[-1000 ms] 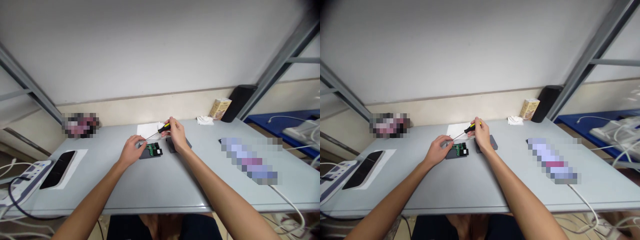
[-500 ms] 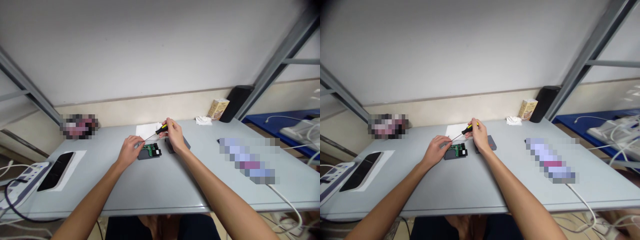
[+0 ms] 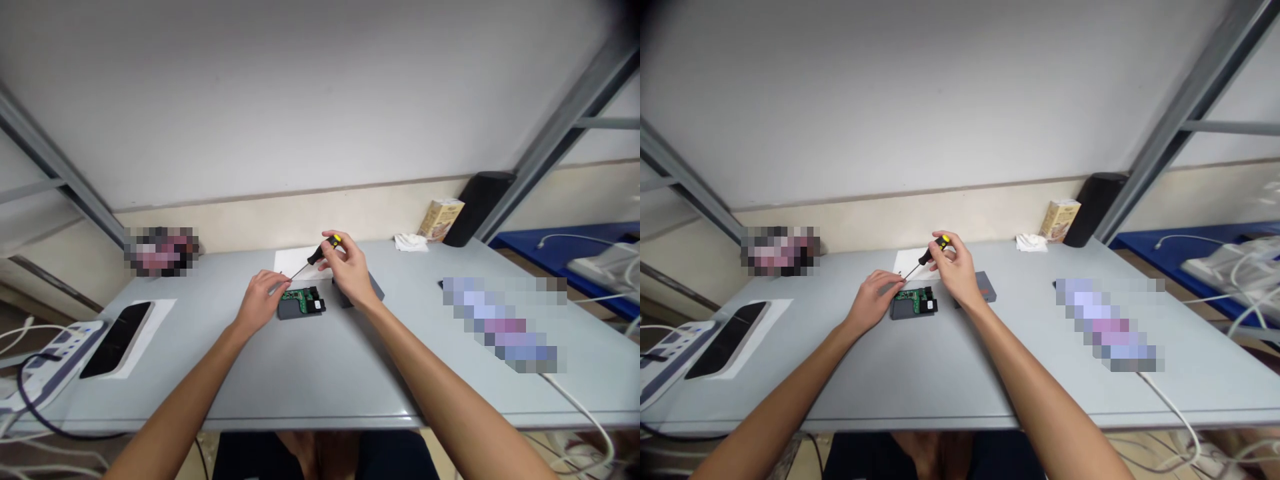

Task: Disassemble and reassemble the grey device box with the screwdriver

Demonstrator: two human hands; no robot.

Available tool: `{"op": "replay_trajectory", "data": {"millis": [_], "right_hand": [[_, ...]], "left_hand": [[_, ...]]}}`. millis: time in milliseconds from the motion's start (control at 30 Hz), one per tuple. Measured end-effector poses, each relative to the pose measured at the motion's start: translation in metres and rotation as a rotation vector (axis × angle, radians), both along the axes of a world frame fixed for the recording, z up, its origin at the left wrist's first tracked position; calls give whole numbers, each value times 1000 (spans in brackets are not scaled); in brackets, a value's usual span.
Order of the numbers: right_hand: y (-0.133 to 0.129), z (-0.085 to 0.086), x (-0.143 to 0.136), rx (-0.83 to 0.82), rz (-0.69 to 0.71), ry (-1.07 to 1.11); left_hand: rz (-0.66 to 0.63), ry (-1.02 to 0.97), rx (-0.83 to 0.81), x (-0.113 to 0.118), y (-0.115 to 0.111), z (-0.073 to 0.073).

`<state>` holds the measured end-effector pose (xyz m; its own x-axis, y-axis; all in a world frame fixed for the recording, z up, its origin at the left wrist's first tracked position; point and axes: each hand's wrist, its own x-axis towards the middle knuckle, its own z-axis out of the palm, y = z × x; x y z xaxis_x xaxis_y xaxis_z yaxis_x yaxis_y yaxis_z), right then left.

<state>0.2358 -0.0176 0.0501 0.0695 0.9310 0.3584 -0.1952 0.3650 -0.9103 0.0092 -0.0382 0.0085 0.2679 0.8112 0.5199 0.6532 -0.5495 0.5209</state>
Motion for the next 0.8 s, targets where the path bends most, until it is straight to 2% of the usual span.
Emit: {"op": "replay_trajectory", "data": {"millis": [167, 300, 400, 533, 800], "right_hand": [[1, -3, -1, 15, 31, -13], [-3, -3, -3, -21, 20, -92], [-8, -2, -5, -48, 33, -146], [-11, 2, -6, -46, 38, -147], [-9, -3, -8, -50, 53, -170]], "left_hand": [[-10, -64, -101, 1, 1, 2], [77, -78, -167, -3, -1, 10], [111, -4, -166, -5, -1, 14], [92, 91, -198, -4, -3, 14], [43, 122, -213, -2, -4, 13]]}}
